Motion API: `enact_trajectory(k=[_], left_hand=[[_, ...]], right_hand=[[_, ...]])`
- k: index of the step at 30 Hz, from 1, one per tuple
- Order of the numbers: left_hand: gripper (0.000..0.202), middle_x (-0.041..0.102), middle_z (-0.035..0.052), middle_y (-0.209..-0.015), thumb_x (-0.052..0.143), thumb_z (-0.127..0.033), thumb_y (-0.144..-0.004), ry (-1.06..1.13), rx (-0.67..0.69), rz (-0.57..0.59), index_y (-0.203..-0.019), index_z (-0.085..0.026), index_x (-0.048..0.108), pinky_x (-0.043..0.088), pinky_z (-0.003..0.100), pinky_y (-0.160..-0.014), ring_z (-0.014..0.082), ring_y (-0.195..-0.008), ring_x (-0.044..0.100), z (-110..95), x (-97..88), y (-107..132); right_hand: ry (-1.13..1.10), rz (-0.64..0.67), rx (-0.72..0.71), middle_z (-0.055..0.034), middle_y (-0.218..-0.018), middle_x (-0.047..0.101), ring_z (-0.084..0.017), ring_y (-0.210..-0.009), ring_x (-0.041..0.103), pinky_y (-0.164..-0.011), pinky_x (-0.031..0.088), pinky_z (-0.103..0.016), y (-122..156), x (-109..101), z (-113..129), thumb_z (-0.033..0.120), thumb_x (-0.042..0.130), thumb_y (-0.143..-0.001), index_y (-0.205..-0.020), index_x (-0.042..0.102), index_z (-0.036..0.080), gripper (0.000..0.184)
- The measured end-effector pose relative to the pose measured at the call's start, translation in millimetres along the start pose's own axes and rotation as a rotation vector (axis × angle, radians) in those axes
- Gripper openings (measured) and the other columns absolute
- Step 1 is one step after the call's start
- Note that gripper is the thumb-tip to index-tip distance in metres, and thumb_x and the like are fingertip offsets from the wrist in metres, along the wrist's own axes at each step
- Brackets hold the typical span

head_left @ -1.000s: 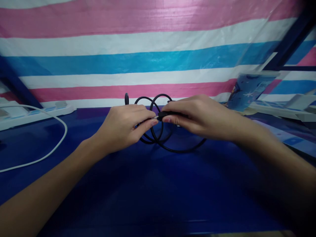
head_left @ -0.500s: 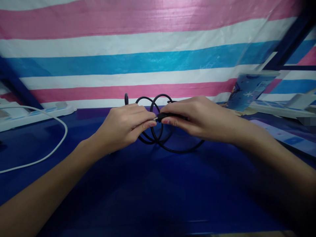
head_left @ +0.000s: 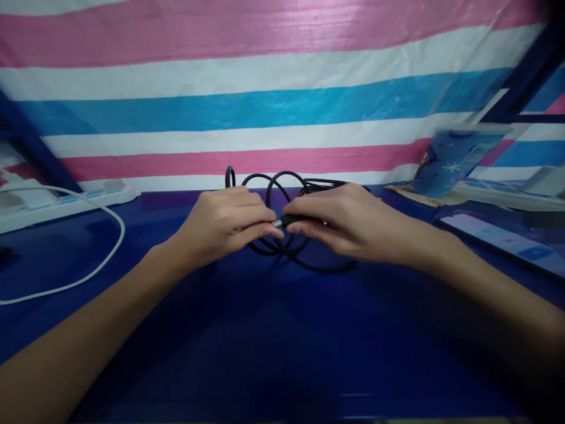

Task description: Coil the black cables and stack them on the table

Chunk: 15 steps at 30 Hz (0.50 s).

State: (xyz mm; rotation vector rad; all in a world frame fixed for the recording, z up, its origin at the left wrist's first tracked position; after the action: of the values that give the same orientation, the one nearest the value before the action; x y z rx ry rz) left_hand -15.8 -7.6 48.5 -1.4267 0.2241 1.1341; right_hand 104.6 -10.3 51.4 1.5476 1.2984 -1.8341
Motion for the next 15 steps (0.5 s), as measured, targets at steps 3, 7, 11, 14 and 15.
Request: enact_trajectory(k=[3,7,11,14,15], left_hand=[[0.031,0.071,0.0036,-0.078,0.052,-0.042,-0.091,-0.065,0.078,0.000,-0.082,-0.018,0.068,0.045,0.026,-0.064,0.0150,-0.071,0.063,0.0,4.3,3.0],[0.030,0.070,0.0046,-0.081,0.054,-0.043,-0.089,-0.143,0.065,-0.015,-0.083,-0.016,0.068,0.044,0.026,-0.066,0.0155,-0.073,0.060,-0.9,8.0,1.1],[0.029,0.069,0.0051,-0.082,0.053,-0.039,-0.091,-0.127,0.010,-0.045,-0.083,-0.015,0.067,0.045,0.028,-0.069,0.0163,-0.075,0.060,-0.7,4.4,-3.1],[0.030,0.068,0.0049,-0.080,0.049,-0.040,-0.092,-0.159,-0.072,-0.055,-0.083,-0.017,0.066,0.045,0.032,-0.072,0.0184,-0.077,0.060,9.0,-4.3,-2.8],[0.029,0.068,0.0051,-0.080,0.049,-0.040,-0.093,-0.183,-0.123,-0.066,-0.084,-0.018,0.066,0.045,0.033,-0.073,0.0192,-0.079,0.060,15.1,-8.6,-1.7]], right_hand=[[0.109,0.021,0.003,-0.0035,-0.075,0.065,-0.013,-0.060,0.053,-0.055,0.024,-0.025,-0.8,6.4,1.5,0.026,0.045,-0.093,-0.097,0.064,0.016,0.022],[0.293,-0.016,0.039,-0.0048,-0.076,0.066,-0.013,-0.056,0.051,-0.053,0.019,-0.027,-1.7,9.1,3.6,0.021,0.048,-0.090,-0.092,0.062,0.014,0.016],[0.333,-0.073,0.080,-0.0083,-0.091,0.069,-0.016,-0.064,0.056,-0.053,0.020,-0.027,-2.6,4.2,6.2,0.021,0.045,-0.091,-0.106,0.059,0.013,0.022],[0.225,-0.113,0.196,-0.0089,-0.091,0.068,-0.017,-0.065,0.058,-0.053,0.025,-0.026,-2.3,-6.7,-5.5,0.026,0.046,-0.092,-0.116,0.055,0.013,0.029],[0.181,-0.137,0.251,-0.0084,-0.087,0.068,-0.017,-0.064,0.057,-0.053,0.027,-0.026,-1.4,-12.0,-12.3,0.027,0.047,-0.091,-0.114,0.056,0.013,0.028]])
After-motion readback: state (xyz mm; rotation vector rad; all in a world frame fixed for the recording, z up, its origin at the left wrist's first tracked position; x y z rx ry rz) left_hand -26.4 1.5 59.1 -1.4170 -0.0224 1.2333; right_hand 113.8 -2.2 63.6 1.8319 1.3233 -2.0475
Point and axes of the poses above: each hand's wrist, its own y-axis away from the middle knuckle, its own x-axis out of the palm, z = x × y, the point moved 7 cm from there along -y, towards the middle knuckle
